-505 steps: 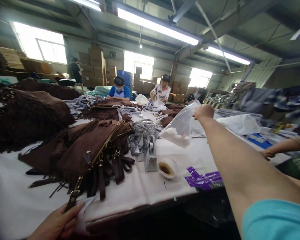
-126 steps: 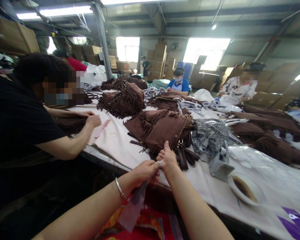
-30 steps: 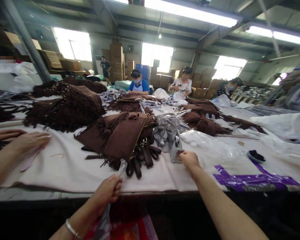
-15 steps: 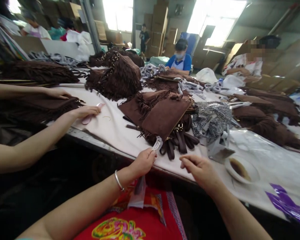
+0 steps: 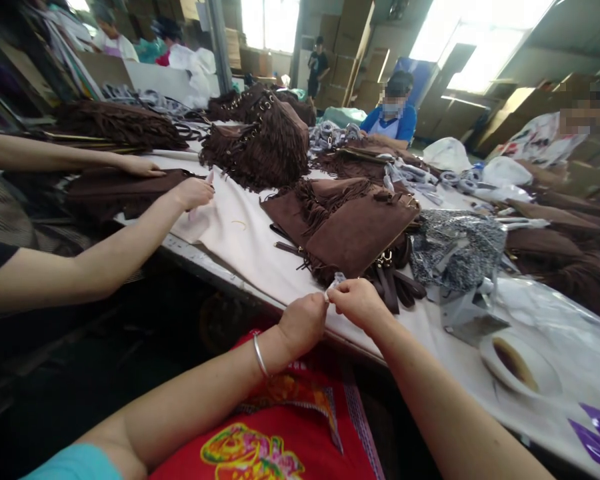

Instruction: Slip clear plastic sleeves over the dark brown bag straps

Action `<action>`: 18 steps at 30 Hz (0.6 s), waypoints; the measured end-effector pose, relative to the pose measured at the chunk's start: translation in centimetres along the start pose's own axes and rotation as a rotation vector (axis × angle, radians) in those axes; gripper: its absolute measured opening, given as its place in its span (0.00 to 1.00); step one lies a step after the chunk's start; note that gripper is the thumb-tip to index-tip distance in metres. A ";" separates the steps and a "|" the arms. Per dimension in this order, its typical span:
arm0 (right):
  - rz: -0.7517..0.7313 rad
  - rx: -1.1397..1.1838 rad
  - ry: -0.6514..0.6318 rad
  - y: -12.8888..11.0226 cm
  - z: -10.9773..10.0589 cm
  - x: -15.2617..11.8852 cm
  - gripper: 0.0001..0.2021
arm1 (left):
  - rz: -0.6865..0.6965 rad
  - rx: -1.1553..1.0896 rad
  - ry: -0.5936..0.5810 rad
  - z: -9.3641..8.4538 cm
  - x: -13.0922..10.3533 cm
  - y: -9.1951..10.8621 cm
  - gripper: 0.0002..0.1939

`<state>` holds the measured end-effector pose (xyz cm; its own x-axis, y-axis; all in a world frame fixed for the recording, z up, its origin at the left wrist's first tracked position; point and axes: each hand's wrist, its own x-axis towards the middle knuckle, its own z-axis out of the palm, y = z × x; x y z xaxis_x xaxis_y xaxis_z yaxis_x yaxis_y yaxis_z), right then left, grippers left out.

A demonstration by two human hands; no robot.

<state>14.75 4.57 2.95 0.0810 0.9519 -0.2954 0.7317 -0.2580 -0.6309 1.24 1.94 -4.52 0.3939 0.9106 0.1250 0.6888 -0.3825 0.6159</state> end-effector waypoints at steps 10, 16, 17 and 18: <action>0.059 -0.223 -0.108 -0.1 0.4 1.5 0.12 | -0.041 0.257 0.129 -0.3 -0.6 0.3 0.15; 0.083 -0.163 -0.124 0.6 0.2 1.5 0.11 | 0.122 0.279 0.124 -0.4 -0.9 -0.6 0.12; 0.075 -0.130 -0.134 0.9 0.1 1.3 0.11 | 0.126 0.272 0.113 -0.5 -0.8 -0.6 0.12; 0.069 -0.092 -0.147 1.2 0.0 1.0 0.11 | 0.128 0.257 0.106 -0.5 -0.8 -0.6 0.12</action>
<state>15.69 5.24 1.94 0.0386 0.8963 -0.4417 0.7872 -0.2996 -0.5390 0.20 1.56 -4.57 0.4313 0.8585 0.2774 0.7742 -0.5101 0.3747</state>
